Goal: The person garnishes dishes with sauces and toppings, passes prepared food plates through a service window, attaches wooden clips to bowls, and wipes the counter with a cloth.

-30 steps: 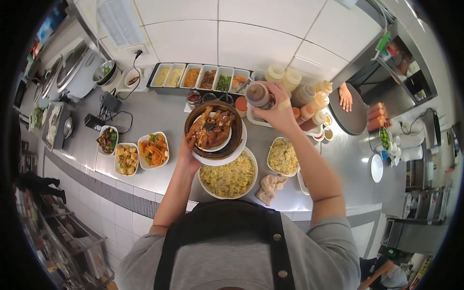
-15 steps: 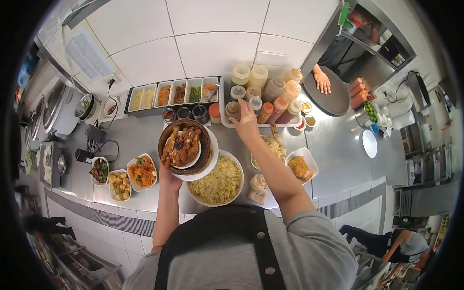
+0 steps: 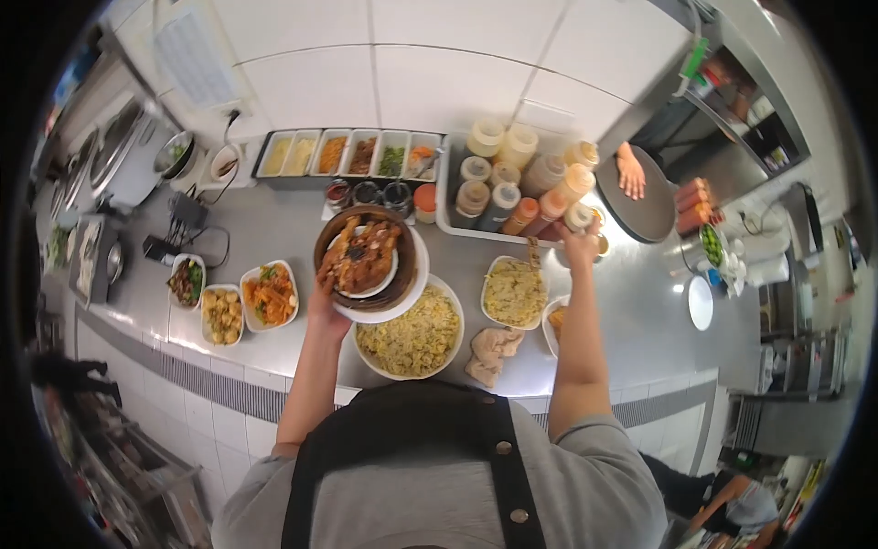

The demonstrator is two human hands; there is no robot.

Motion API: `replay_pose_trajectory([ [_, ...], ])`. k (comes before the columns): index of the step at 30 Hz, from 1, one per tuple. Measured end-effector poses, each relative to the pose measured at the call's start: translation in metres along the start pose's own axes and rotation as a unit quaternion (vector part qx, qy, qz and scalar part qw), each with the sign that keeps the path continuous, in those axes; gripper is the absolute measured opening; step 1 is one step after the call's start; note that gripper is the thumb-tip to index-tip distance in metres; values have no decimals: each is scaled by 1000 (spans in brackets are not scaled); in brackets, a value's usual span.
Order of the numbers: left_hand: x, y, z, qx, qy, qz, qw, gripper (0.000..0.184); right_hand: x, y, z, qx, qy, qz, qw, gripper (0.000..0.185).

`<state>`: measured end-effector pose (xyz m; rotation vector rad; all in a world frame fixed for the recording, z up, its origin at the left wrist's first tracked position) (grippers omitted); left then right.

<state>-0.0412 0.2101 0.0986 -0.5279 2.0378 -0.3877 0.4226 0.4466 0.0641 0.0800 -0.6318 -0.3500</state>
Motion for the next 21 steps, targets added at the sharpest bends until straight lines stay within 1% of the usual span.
replay_pose_trajectory([
  [1, 5, 2, 1, -5, 16, -46, 999, 60, 4, -6, 14, 45, 33, -19, 998, 89],
  [2, -8, -7, -2, 6, 10, -52, 999, 58, 13, -23, 48, 68, 38, -47, 996, 76],
  [3, -11, -8, -3, 12, -4, -57, 998, 56, 20, -30, 67, 105, 16, -76, 991, 67],
  [4, -11, -8, -4, 20, -18, -60, 998, 54, 28, -37, 97, 191, 47, -112, 974, 57],
  [5, -6, -2, -2, 18, -41, -9, 999, 51, 33, -43, 120, 214, 118, -113, 963, 49],
  [6, -5, -2, -4, 18, -43, -2, 999, 50, 40, -54, 161, 233, 171, -83, 954, 49],
  [8, -11, -2, -4, 26, -40, 17, 999, 49, 50, -70, 228, 317, 98, -56, 942, 55],
  [9, -21, -8, -8, 25, -25, -15, 999, 49, 49, -77, 255, 355, 62, 0, 933, 57],
  [11, -25, -4, -6, 32, -28, 9, 999, 50, 43, -93, 299, 427, -15, 107, 898, 61],
  [12, -27, -3, -5, 36, -29, 22, 999, 50, 36, -101, 313, 403, 14, 155, 902, 64],
  [13, -31, -3, -5, 40, -23, 8, 999, 50, 26, -109, 322, 430, -28, 174, 886, 64],
  [15, -40, -6, -6, 45, -9, -23, 999, 51, 12, -120, 338, 482, -107, 214, 843, 61],
  [17, -39, -1, -2, 53, -5, -2, 999, 51, 0, -128, 353, 534, -179, 255, 786, 55],
  [20, -27, 12, 7, 61, -7, 49, 997, 53, -19, -132, 365, 631, -190, 246, 711, 49],
  [21, -26, 14, 9, 65, -8, 69, 995, 54, -25, -133, 369, 646, -193, 231, 702, 44],
])
Point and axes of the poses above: each hand's wrist, its own y-axis towards the middle knuckle, its own x-axis out of the back of the hand, z = x × y, the point moved 4 cm from there along y, towards the middle knuckle, and after that the axes turned 1 degree about z, right-handed, at the moved point
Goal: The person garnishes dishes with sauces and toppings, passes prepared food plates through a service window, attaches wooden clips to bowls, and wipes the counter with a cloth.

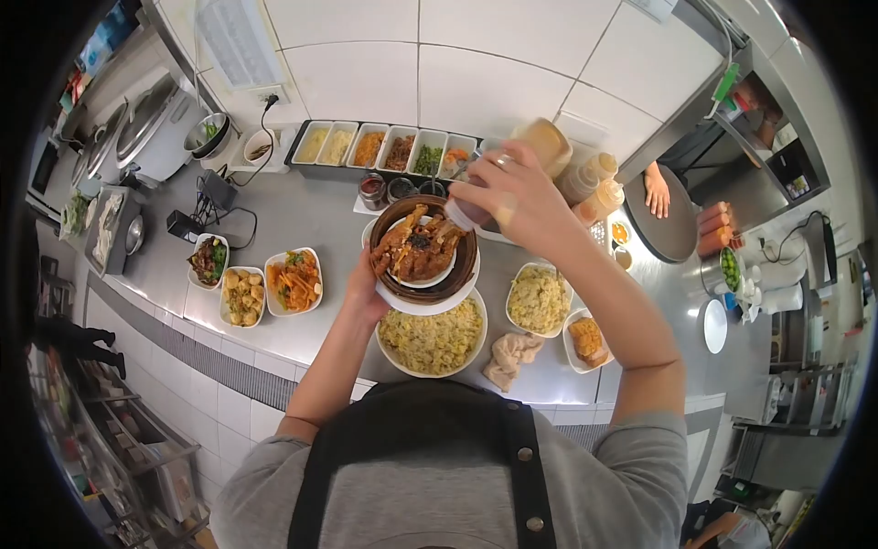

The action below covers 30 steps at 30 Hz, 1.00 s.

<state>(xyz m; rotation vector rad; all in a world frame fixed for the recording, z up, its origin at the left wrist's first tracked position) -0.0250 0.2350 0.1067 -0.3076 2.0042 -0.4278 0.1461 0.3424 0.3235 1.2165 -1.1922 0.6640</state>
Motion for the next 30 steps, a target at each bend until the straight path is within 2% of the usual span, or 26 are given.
replay_pose_trajectory([
  [4, -15, -8, 1, 3, 9, -15, 1000, 54, 0, 23, 9, 29, -42, -25, 998, 43],
  [8, -24, -18, -4, 6, 12, -56, 998, 55, -1, 12, 10, 39, 21, 7, 999, 48],
  [11, -26, -23, -4, 3, 4, -67, 998, 55, 5, -10, -4, -81, 137, 26, 987, 48],
  [12, -28, -23, -3, 6, 3, -70, 998, 55, 10, -16, -7, -127, 174, 34, 976, 58],
  [15, -14, -12, 4, 9, 7, -68, 998, 56, 14, -43, -21, -255, 403, -30, 879, 56],
  [16, -10, -11, 3, 3, 19, -86, 996, 58, 14, -59, -31, -265, 367, -78, 888, 55],
  [19, -2, -11, 3, 5, 27, -69, 997, 58, 9, -117, -66, -365, 431, -213, 797, 57],
  [23, 1, -14, 4, -17, 29, -63, 997, 55, -3, -189, -94, -494, 300, -321, 750, 57],
  [25, -1, -15, 3, -18, 28, -22, 999, 50, -26, -222, -105, -540, 240, -365, 719, 57],
  [29, -3, -19, 5, -22, 42, -17, 999, 46, -75, -251, -123, -563, 275, -371, 685, 57],
  [30, 2, -16, 6, -19, 39, -9, 999, 46, -90, -257, -125, -580, 252, -348, 692, 58],
])
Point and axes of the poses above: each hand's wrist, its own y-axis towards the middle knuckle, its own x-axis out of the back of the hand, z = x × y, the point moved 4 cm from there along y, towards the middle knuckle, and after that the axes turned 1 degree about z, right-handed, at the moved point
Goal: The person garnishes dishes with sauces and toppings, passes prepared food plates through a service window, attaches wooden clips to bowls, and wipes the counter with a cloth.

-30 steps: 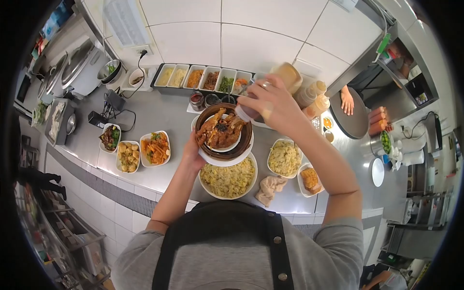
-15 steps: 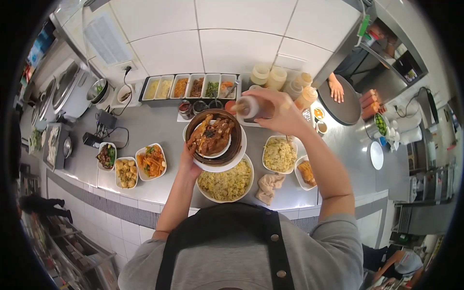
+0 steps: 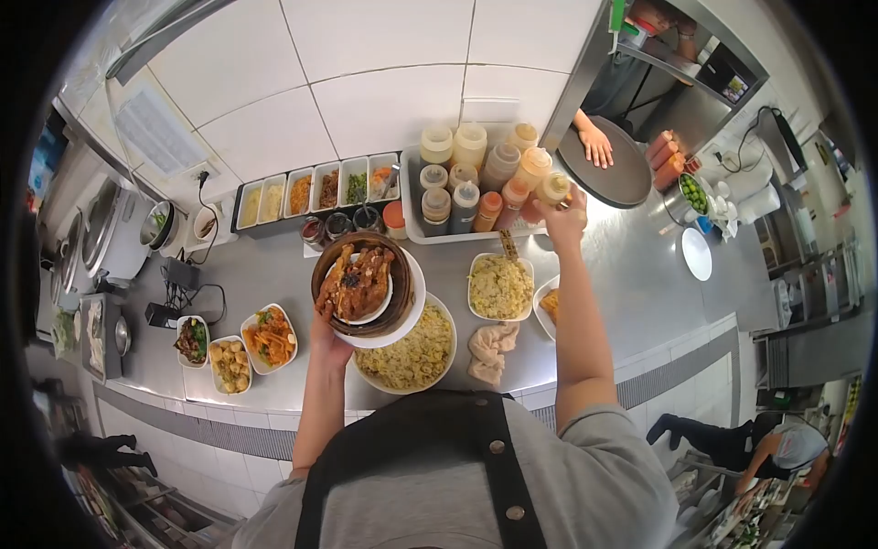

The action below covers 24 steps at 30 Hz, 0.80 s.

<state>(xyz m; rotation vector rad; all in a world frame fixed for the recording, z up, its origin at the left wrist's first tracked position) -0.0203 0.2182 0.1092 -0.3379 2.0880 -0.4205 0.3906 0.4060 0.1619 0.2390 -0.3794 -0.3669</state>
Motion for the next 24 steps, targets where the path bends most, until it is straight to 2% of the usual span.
replay_pose_trajectory([
  [4, 3, 1, 6, 13, -19, 57, 998, 47, -15, 4, -45, -37, -120, -3, 992, 62],
  [7, 7, -1, 15, 36, -37, 45, 998, 47, -14, 6, -52, -49, -59, -6, 997, 68],
  [8, 5, -5, 18, 29, -24, 37, 999, 47, -6, 2, -43, -18, -151, -27, 988, 63],
  [11, -4, -14, 32, 47, -17, 43, 998, 49, 7, -25, -2, 127, -213, -128, 960, 55],
  [13, -7, -15, 49, 50, -11, 43, 998, 51, 10, -57, 21, 18, -114, 1, 993, 50],
  [14, -15, -18, 55, 44, 7, 35, 998, 51, 2, -74, 14, -84, -34, 158, 983, 48],
  [15, -28, -25, 62, 38, 24, 27, 999, 51, -3, -98, 9, -180, 45, 312, 932, 46],
  [16, -50, -34, 69, 37, 17, 15, 999, 53, -1, -128, 19, -279, 179, 348, 877, 46],
  [17, -60, -35, 79, 52, 28, 14, 998, 54, 0, -156, 28, -370, 305, 375, 793, 46],
  [19, -75, -37, 104, 81, 46, 12, 996, 56, 11, -177, 26, -365, 459, 387, 712, 48],
  [20, -69, -26, 124, 95, 39, 26, 994, 58, 22, -178, 21, -381, 458, 333, 731, 44],
  [22, -100, -30, 152, 99, 36, 54, 993, 59, 52, -174, 13, -406, 451, 224, 762, 37],
  [24, -132, -31, 182, 107, 27, 97, 989, 57, 85, -166, -15, -368, 354, 198, 837, 34],
])
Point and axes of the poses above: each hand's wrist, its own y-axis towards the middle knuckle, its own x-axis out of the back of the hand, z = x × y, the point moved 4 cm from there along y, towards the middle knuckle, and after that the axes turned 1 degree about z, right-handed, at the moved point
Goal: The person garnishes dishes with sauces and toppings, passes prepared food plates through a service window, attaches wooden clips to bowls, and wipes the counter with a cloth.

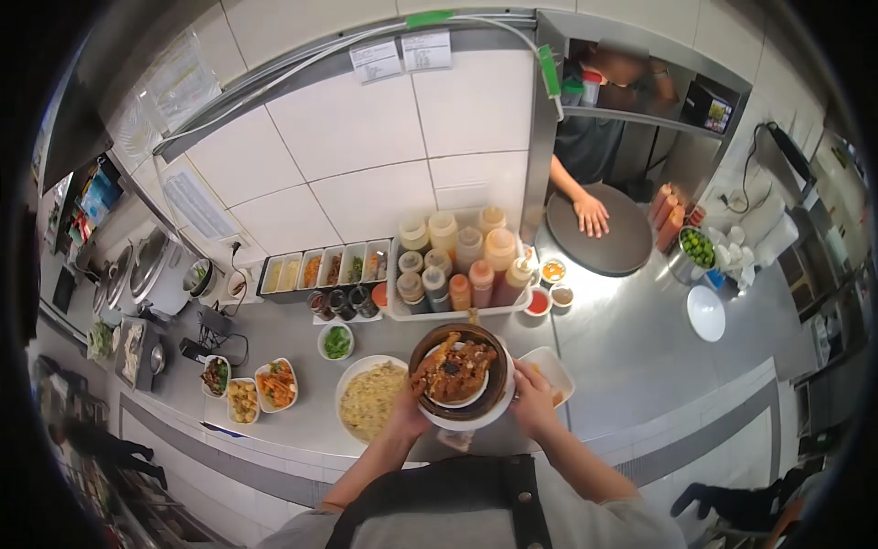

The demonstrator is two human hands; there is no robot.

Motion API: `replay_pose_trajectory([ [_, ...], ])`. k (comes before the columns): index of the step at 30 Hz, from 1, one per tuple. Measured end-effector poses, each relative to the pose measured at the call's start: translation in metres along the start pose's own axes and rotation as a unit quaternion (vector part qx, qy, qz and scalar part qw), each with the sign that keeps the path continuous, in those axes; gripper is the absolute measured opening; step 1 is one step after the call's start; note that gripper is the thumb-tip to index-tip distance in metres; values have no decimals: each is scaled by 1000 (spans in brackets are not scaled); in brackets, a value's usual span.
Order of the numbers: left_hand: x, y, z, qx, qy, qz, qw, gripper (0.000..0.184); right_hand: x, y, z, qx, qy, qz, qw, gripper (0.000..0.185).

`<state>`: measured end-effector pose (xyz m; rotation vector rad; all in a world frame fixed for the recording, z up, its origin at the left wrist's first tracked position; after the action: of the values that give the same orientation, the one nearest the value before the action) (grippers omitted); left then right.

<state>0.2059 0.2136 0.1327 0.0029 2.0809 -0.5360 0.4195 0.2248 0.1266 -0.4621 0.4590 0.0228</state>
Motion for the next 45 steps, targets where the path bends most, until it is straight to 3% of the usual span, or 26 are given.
replay_pose_trajectory([
  [4, -83, 9, 48, 64, -13, -80, 995, 55, 70, -6, 46, 24, -64, -10, 998, 27],
  [7, -89, 54, 102, 42, -6, -3, 999, 55, 119, -6, 78, 54, -97, -49, 993, 24],
  [8, -92, 64, 118, 58, -14, -30, 998, 53, 135, -4, 87, 66, -93, -55, 992, 24],
  [14, -164, 99, 163, 114, -35, 77, 990, 57, 198, -4, 144, 98, -70, -56, 991, 23],
  [18, -169, 135, 181, 117, 94, 75, 986, 66, 238, 4, 158, 98, -15, -73, 992, 20],
  [19, -176, 134, 180, 128, 140, 112, 975, 68, 250, 6, 160, 103, -4, -74, 992, 16],
  [22, -174, 129, 172, 104, 206, 22, 973, 66, 300, 20, 153, 85, -9, -96, 992, 21],
  [24, -163, 120, 160, 59, 221, 3, 974, 63, 343, 36, 145, 86, -13, -114, 990, 25],
  [27, -124, 104, 143, 7, 170, 52, 984, 61, 395, 58, 137, 97, -1, -218, 971, 27],
  [30, -83, 72, 128, 8, 181, -6, 983, 54, 444, 85, 127, 135, -9, -264, 955, 31],
  [34, -29, 20, 120, 60, 244, -56, 966, 45, 491, 113, 119, 118, -15, -278, 953, 33],
  [39, 11, -56, 120, 207, 269, -20, 940, 46, 528, 131, 115, 80, -27, -341, 936, 30],
  [42, 54, -104, 97, 259, 247, -27, 933, 41, 573, 157, 104, 67, 52, -316, 945, 28],
  [44, 109, -134, 55, 159, 224, -58, 960, 34, 561, 154, 111, 59, 75, -337, 937, 28],
  [45, 148, -151, 29, 107, 146, -173, 968, 26, 555, 156, 116, 54, 86, -347, 933, 28],
])
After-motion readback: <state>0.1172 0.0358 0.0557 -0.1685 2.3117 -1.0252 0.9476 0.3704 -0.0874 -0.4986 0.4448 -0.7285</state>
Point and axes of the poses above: each hand's wrist, its own y-axis towards the middle knuckle, its own x-axis out of the back of the hand, z = x × y, the point moved 4 cm from there along y, towards the middle knuckle, and after that the axes turned 1 degree about z, right-handed, at the moved point
